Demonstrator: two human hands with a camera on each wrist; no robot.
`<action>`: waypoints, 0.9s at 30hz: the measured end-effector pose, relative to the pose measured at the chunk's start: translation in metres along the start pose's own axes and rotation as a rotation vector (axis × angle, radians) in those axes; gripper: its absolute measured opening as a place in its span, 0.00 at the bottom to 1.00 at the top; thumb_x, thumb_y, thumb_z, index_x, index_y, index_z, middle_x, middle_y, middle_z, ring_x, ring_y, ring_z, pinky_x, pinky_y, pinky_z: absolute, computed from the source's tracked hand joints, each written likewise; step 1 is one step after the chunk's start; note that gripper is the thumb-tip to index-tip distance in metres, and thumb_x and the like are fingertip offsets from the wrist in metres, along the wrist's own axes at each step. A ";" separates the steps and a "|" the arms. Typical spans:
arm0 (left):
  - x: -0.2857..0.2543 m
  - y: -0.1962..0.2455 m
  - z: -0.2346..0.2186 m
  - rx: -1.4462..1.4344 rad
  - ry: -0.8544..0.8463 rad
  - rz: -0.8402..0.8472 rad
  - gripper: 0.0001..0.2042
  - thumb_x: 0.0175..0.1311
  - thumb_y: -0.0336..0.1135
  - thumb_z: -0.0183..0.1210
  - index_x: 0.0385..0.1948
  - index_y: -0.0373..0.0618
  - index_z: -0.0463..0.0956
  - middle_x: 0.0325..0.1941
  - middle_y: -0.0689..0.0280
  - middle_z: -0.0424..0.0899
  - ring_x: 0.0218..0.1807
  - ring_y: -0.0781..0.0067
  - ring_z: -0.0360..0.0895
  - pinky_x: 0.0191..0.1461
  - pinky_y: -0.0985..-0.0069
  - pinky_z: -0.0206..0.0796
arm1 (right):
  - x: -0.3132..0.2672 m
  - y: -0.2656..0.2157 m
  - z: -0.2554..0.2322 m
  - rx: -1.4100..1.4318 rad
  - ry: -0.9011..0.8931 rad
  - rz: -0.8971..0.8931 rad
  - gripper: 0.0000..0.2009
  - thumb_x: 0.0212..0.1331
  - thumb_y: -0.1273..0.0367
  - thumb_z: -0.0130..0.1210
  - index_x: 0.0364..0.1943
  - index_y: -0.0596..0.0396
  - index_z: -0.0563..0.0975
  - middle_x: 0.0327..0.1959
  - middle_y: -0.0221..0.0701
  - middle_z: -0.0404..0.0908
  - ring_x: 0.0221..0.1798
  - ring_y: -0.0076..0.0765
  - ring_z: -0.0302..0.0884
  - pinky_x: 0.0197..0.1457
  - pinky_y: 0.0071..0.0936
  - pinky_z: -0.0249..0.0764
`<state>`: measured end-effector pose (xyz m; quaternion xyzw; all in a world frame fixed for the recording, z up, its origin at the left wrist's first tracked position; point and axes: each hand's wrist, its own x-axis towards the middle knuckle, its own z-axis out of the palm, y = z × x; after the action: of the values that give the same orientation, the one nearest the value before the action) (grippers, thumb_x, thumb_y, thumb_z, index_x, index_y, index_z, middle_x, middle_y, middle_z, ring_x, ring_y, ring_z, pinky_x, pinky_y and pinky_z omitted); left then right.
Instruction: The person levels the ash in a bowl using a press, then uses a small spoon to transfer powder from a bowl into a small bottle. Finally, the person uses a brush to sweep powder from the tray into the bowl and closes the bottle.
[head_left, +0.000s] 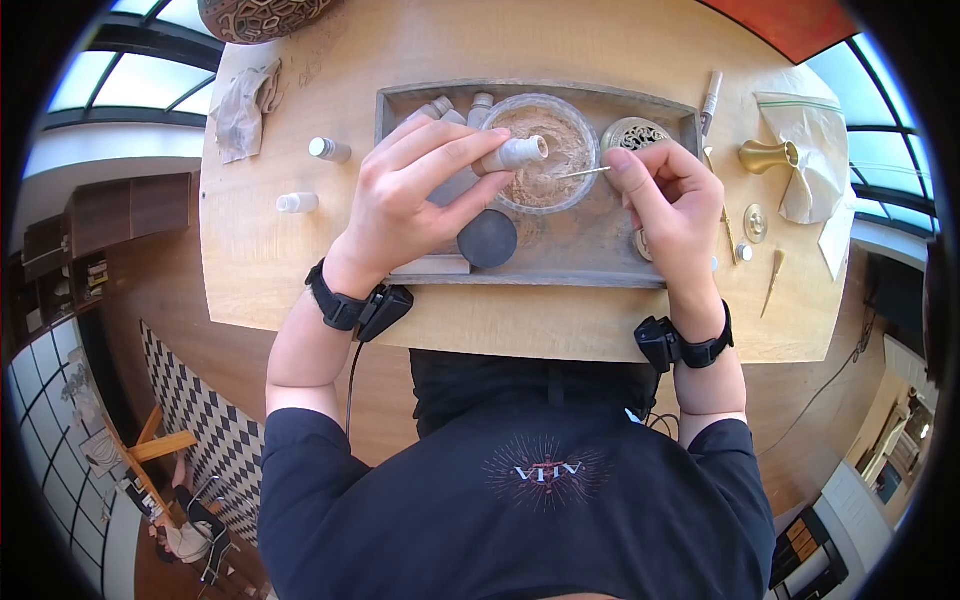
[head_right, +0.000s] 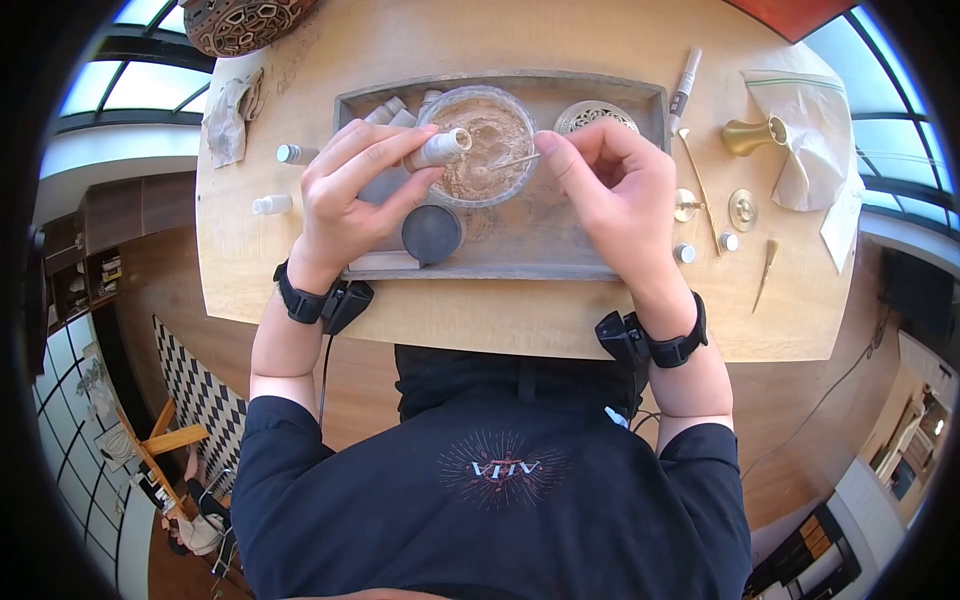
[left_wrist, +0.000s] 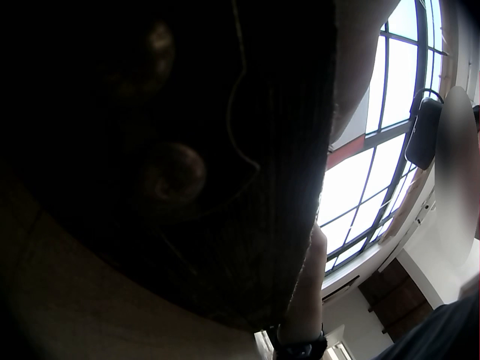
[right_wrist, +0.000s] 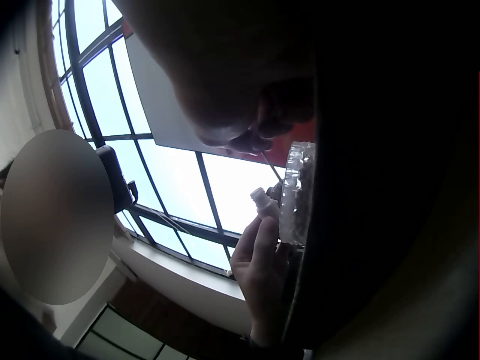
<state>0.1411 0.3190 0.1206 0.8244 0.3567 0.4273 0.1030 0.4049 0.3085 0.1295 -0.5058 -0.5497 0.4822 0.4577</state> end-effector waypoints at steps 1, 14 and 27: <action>0.000 0.000 0.000 0.000 0.002 0.003 0.20 0.50 0.22 0.75 0.49 0.38 0.87 0.39 0.62 0.89 0.35 0.69 0.82 0.40 0.74 0.74 | 0.000 -0.002 0.001 0.020 0.013 -0.004 0.10 0.67 0.69 0.68 0.30 0.58 0.81 0.21 0.18 0.78 0.24 0.08 0.67 0.27 0.13 0.59; -0.002 -0.003 0.000 0.011 -0.035 0.037 0.21 0.49 0.22 0.75 0.49 0.40 0.87 0.40 0.61 0.89 0.38 0.66 0.84 0.42 0.73 0.76 | 0.002 0.002 -0.007 0.209 0.099 -0.079 0.10 0.68 0.67 0.68 0.32 0.57 0.82 0.20 0.22 0.78 0.20 0.11 0.68 0.24 0.12 0.59; -0.001 -0.001 0.003 -0.002 -0.002 0.028 0.20 0.49 0.25 0.76 0.47 0.44 0.87 0.37 0.64 0.88 0.35 0.64 0.80 0.40 0.71 0.74 | -0.004 0.001 -0.001 -0.018 -0.008 -0.155 0.05 0.66 0.72 0.68 0.35 0.59 0.83 0.24 0.22 0.81 0.27 0.12 0.74 0.30 0.12 0.66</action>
<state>0.1430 0.3195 0.1175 0.8296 0.3446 0.4282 0.0984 0.4063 0.3047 0.1290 -0.4637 -0.5934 0.4424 0.4870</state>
